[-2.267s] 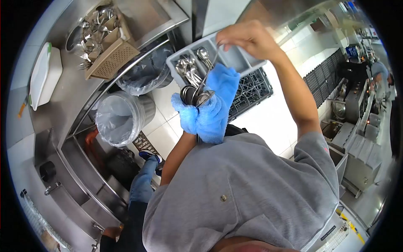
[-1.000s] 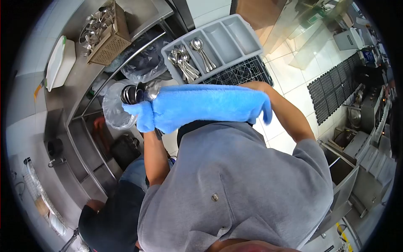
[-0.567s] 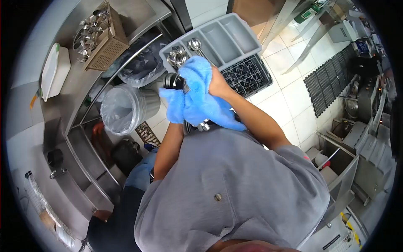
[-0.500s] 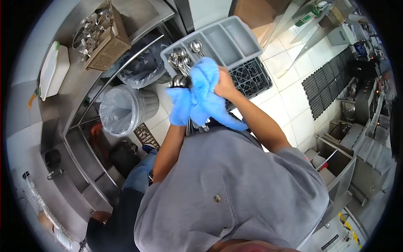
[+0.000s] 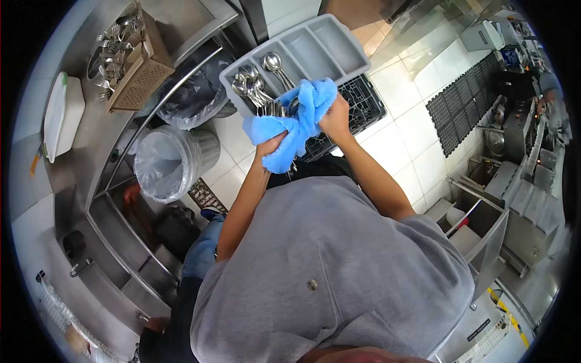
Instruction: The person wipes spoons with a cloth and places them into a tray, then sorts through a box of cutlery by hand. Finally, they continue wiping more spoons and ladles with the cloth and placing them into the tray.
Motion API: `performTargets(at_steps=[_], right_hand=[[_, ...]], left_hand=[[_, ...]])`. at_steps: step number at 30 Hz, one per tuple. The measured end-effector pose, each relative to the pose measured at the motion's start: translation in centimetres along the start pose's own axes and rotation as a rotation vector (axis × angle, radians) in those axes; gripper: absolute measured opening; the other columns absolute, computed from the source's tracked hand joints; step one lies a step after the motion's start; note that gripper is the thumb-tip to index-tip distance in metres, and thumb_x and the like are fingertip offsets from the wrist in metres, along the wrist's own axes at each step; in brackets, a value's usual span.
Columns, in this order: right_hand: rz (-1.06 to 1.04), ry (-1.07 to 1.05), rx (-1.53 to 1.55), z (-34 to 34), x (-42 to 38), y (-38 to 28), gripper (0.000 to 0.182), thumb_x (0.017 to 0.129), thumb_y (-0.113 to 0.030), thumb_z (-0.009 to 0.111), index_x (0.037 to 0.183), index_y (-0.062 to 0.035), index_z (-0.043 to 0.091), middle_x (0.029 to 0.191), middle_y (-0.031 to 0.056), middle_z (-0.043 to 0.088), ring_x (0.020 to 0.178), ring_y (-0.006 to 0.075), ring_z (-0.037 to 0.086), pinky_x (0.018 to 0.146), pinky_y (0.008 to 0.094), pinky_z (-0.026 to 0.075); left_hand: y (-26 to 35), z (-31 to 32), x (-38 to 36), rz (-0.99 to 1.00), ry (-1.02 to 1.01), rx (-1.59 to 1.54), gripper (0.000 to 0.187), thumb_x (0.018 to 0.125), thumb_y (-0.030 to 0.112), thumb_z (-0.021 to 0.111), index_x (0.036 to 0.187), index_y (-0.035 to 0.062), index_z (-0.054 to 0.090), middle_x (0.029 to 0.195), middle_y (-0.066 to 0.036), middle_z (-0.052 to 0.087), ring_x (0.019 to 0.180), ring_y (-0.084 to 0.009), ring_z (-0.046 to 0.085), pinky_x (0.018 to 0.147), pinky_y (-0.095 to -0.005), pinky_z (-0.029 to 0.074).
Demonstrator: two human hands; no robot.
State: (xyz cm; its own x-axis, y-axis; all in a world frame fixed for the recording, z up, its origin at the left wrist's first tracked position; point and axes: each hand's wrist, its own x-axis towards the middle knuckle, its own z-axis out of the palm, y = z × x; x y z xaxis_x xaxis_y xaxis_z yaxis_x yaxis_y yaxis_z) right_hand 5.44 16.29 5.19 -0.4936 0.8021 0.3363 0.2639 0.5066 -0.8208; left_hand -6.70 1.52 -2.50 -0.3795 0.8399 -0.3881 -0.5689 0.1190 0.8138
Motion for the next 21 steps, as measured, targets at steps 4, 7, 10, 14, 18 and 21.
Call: performTargets(at_steps=[4, 7, 10, 14, 18, 21], right_hand=[[0.106, -0.167, 0.191, -1.4, 0.8, 3.5, 0.027, 0.069, -0.019, 0.068, 0.091, -0.0031, 0.064, 0.094, 0.0163, 0.062, 0.083, 0.0334, 0.061, 0.071, 0.0369, 0.048], [0.166, -0.245, 0.285, -2.4, 1.1, 4.5, 0.028, 0.071, -0.02, 0.067, 0.094, -0.0042, 0.064, 0.098, 0.0156, 0.062, 0.089, 0.0313, 0.061, 0.074, 0.0349, 0.047], [-0.07, -0.233, 0.259, -2.6, 1.2, 5.1, 0.027, 0.072, -0.018, 0.067, 0.095, -0.0038, 0.063, 0.099, 0.0151, 0.062, 0.088, 0.0298, 0.062, 0.074, 0.0334, 0.047], [-0.122, -0.298, 0.268, -1.5, 1.6, 6.8, 0.028, 0.072, -0.017, 0.067, 0.097, -0.0036, 0.063, 0.1, 0.0134, 0.062, 0.088, 0.0261, 0.062, 0.077, 0.0315, 0.046], [0.365, -0.715, 0.662, -0.2, 1.3, 7.4, 0.034, 0.077, -0.016, 0.064, 0.107, -0.0035, 0.06, 0.106, 0.0105, 0.061, 0.096, 0.0173, 0.057, 0.084, 0.0298, 0.043], [0.2, -0.566, 0.577, 2.0, 0.3, 9.1, 0.027, 0.077, -0.014, 0.06, 0.101, -0.0011, 0.062, 0.094, 0.0124, 0.065, 0.089, 0.0224, 0.061, 0.08, 0.0325, 0.045]], left_hand=[[0.1, 2.6, -0.1, -0.025, 0.04, 0.117, 0.019, 0.082, 0.004, 0.059, 0.101, 0.0026, 0.059, 0.095, -0.009, 0.061, 0.087, -0.0184, 0.061, 0.074, -0.032, 0.052], [1.1, 5.3, -0.6, -0.079, 0.106, 0.177, 0.022, 0.081, 0.004, 0.06, 0.103, 0.0021, 0.059, 0.096, -0.01, 0.062, 0.087, -0.0196, 0.061, 0.075, -0.0328, 0.052], [1.6, 7.4, -1.9, -0.103, 0.183, 0.197, 0.025, 0.079, 0.003, 0.061, 0.104, 0.0016, 0.058, 0.097, -0.01, 0.062, 0.087, -0.0209, 0.062, 0.076, -0.0337, 0.052], [-0.5, 7.6, -2.3, -0.115, 0.256, -0.044, 0.023, 0.08, 0.004, 0.062, 0.102, 0.0022, 0.059, 0.097, -0.008, 0.062, 0.084, -0.0187, 0.062, 0.073, -0.0304, 0.052], [-1.5, 6.2, -2.8, -0.096, 0.251, -0.174, 0.026, 0.078, 0.002, 0.063, 0.104, 0.0006, 0.059, 0.097, -0.009, 0.062, 0.084, -0.0195, 0.062, 0.073, -0.0311, 0.052], [-0.9, 7.5, -3.5, -0.122, 0.308, -0.139, 0.029, 0.077, 0.003, 0.063, 0.106, -0.0006, 0.059, 0.098, -0.009, 0.062, 0.085, -0.0193, 0.062, 0.074, -0.0309, 0.052]])
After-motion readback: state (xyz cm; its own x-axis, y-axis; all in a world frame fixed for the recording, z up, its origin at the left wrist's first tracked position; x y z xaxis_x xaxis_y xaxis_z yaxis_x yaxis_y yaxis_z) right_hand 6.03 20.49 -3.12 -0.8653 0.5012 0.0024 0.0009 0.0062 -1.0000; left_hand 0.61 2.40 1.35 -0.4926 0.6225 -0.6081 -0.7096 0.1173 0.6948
